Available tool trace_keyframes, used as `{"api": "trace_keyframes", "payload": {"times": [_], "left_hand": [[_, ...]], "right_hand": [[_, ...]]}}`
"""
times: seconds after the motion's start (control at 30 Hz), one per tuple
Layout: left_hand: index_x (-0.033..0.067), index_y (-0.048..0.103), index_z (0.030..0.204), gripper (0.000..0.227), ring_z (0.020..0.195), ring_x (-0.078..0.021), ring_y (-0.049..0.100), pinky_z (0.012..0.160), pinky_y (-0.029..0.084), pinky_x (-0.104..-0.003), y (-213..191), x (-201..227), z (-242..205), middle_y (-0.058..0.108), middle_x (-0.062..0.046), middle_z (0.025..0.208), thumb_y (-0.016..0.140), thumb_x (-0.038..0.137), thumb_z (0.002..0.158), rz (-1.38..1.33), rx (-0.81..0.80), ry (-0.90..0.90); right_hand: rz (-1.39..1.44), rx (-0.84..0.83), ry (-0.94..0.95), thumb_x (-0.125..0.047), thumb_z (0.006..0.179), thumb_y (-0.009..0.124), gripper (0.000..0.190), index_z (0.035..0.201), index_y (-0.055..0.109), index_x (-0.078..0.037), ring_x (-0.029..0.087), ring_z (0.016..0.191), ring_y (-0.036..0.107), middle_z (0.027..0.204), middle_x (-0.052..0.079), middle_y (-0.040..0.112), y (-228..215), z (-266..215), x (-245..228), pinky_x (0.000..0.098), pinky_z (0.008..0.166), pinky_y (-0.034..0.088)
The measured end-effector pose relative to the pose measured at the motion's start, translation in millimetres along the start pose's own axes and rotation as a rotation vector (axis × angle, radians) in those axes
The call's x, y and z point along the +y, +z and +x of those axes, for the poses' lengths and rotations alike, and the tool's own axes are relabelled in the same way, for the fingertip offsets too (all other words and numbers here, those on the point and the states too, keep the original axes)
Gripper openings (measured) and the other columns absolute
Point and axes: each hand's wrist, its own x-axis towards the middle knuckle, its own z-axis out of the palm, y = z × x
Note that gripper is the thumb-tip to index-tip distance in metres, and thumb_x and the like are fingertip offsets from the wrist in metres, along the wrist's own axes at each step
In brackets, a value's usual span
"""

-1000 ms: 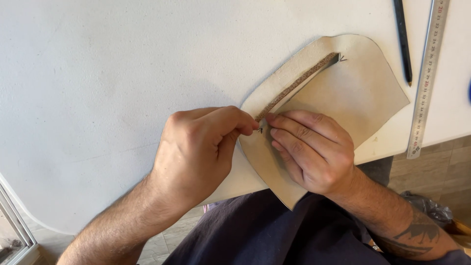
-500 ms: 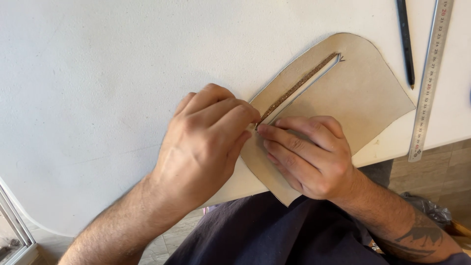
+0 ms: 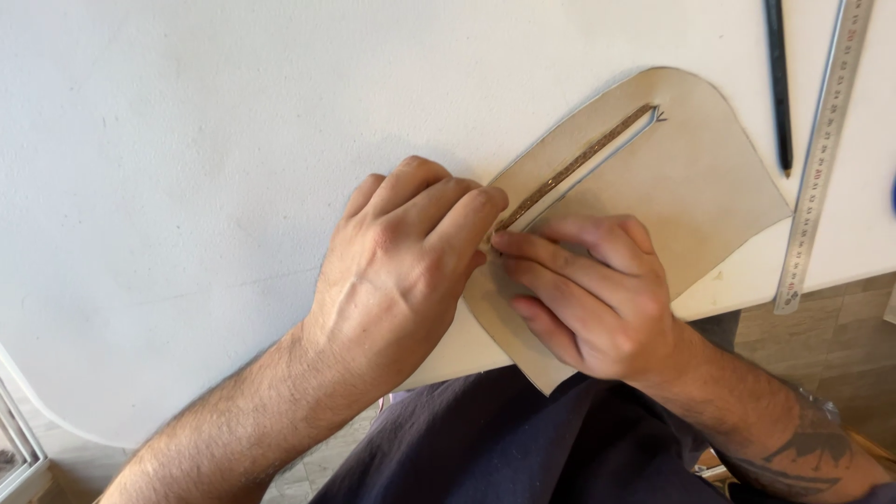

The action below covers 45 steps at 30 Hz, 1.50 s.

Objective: Applying adhesive to leather components and pressing them together to bond.

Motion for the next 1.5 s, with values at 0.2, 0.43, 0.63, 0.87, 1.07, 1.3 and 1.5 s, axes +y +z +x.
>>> {"api": "trace_keyframes", "payload": {"times": [0.2, 0.43, 0.63, 0.87, 1.07, 1.3, 1.5], "left_hand": [[0.0064, 0.06, 0.124, 0.059, 0.098, -0.0278, 0.058, 0.071, 0.042, -0.041, 1, -1, -1, 0.069, 0.0, 0.096, 0.081, -0.001, 0.07, 0.001, -0.052, -0.025], [0.0003, 0.069, 0.103, 0.014, 0.079, -0.0259, 0.063, 0.069, 0.044, -0.039, -3, -5, 3, 0.071, -0.007, 0.086, 0.065, -0.012, 0.097, -0.114, 0.16, 0.074], [-0.0039, 0.067, 0.1, 0.03, 0.069, -0.0282, 0.055, 0.065, 0.046, -0.039, -4, -10, 2, 0.065, -0.009, 0.08, 0.048, -0.024, 0.09, -0.219, 0.156, 0.113], [-0.0007, 0.063, 0.091, 0.011, 0.063, -0.0254, 0.044, 0.057, 0.038, -0.039, -4, -13, 4, 0.053, -0.007, 0.072, 0.06, -0.003, 0.101, -0.116, 0.181, 0.114], [0.0008, 0.059, 0.089, 0.024, 0.077, -0.0264, 0.053, 0.062, 0.04, -0.038, -5, -12, 4, 0.06, -0.008, 0.08, 0.055, -0.023, 0.087, -0.104, 0.113, 0.256], [0.0031, 0.051, 0.079, 0.032, 0.076, -0.0255, 0.052, 0.064, 0.042, -0.036, -4, -12, 2, 0.061, -0.009, 0.076, 0.066, -0.025, 0.083, 0.032, 0.092, 0.298], [0.0031, 0.064, 0.094, 0.008, 0.086, -0.0275, 0.059, 0.066, 0.044, -0.039, -4, -12, 2, 0.07, -0.008, 0.094, 0.066, -0.004, 0.097, 0.051, 0.08, 0.229]], "right_hand": [[0.042, 0.259, 0.135, -0.007, 0.1, 0.055, 0.027, 0.083, 0.066, 0.011, 0.036, 0.075, 0.067, 0.087, 0.024, 0.074, -3, -13, -1, 0.0402, 0.07, 0.054], [0.148, 0.346, 0.216, 0.003, 0.092, 0.072, 0.017, 0.086, 0.058, 0.009, 0.031, 0.07, 0.063, 0.08, 0.022, 0.062, 6, -23, 5, 0.037, 0.065, 0.052], [0.16, 0.395, 0.193, -0.002, 0.101, 0.057, 0.018, 0.093, 0.062, 0.013, 0.031, 0.06, 0.062, 0.066, 0.016, 0.063, 10, -27, 7, 0.0406, 0.063, 0.056], [0.151, 0.403, 0.344, -0.01, 0.104, 0.059, 0.024, 0.096, 0.069, 0.01, 0.024, 0.061, 0.058, 0.076, 0.019, 0.064, 6, -31, 11, 0.0323, 0.056, 0.042], [0.094, 0.123, 0.209, 0.006, 0.1, 0.066, 0.01, 0.096, 0.071, 0.014, 0.031, 0.078, 0.061, 0.089, 0.022, 0.063, -15, 3, 5, 0.0378, 0.07, 0.05], [0.035, -0.111, 0.421, -0.006, 0.09, 0.089, 0.025, 0.082, 0.066, -0.004, 0.016, 0.06, 0.057, 0.073, 0.006, 0.066, -10, 17, 22, 0.0327, 0.056, 0.047], [0.022, -0.181, 0.511, -0.014, 0.086, 0.089, 0.024, 0.079, 0.066, -0.008, 0.015, 0.06, 0.059, 0.072, 0.001, 0.068, -2, 22, 22, 0.032, 0.056, 0.046]]}}
